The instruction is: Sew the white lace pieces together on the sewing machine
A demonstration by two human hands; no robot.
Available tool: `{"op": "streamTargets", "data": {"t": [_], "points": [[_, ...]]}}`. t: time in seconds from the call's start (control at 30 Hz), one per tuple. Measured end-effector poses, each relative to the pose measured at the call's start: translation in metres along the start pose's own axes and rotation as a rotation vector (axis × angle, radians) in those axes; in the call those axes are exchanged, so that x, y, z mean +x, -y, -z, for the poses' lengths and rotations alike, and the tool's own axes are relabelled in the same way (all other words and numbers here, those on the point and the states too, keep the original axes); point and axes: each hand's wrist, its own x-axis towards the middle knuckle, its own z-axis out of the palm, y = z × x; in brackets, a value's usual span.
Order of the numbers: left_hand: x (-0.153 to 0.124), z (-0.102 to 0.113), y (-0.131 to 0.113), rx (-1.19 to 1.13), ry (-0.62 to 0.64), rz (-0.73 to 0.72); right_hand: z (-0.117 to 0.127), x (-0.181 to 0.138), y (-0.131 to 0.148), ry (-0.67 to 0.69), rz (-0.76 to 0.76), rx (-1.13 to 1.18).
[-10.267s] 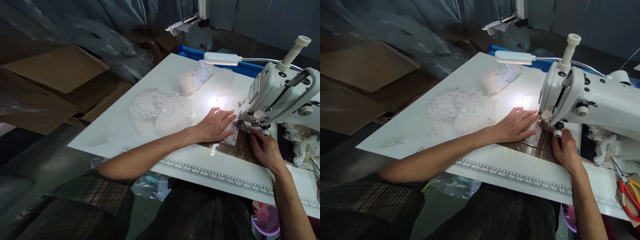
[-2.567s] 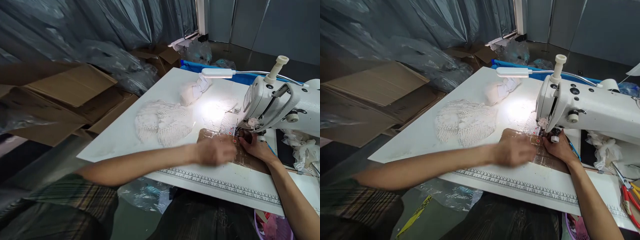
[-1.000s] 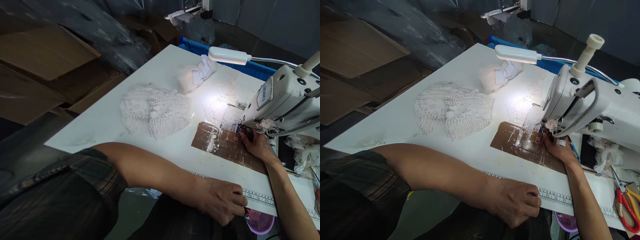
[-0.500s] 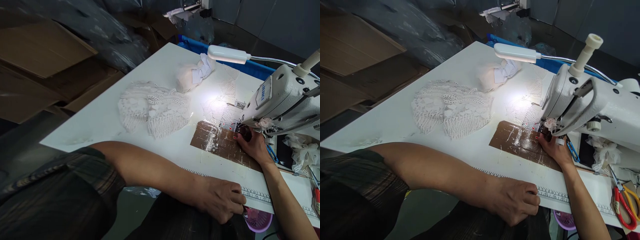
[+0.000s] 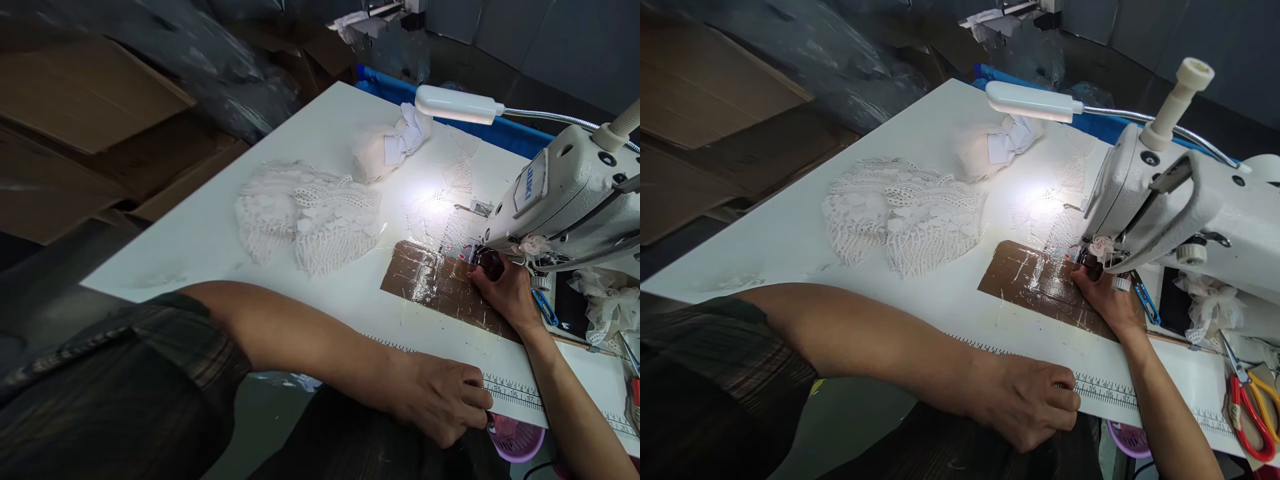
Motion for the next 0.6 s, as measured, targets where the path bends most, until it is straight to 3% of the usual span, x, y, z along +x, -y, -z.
{"op": "streamTargets", "data": {"t": [0.4,0.5,0.6], "points": [[0.004,0.007,0.003,-0.015,-0.011,-0.026,0.003,0.000,-0.009,0.021,0.081,0.017],[0.008,0.010,0.007,-0.040,-0.086,-0.005,0.003,-0.001,-0.012,0.033,0.141,0.031],[0.011,0.019,0.014,0.050,-0.202,0.065,-0.002,-0.002,-0.020,-0.041,0.169,0.003]]}}
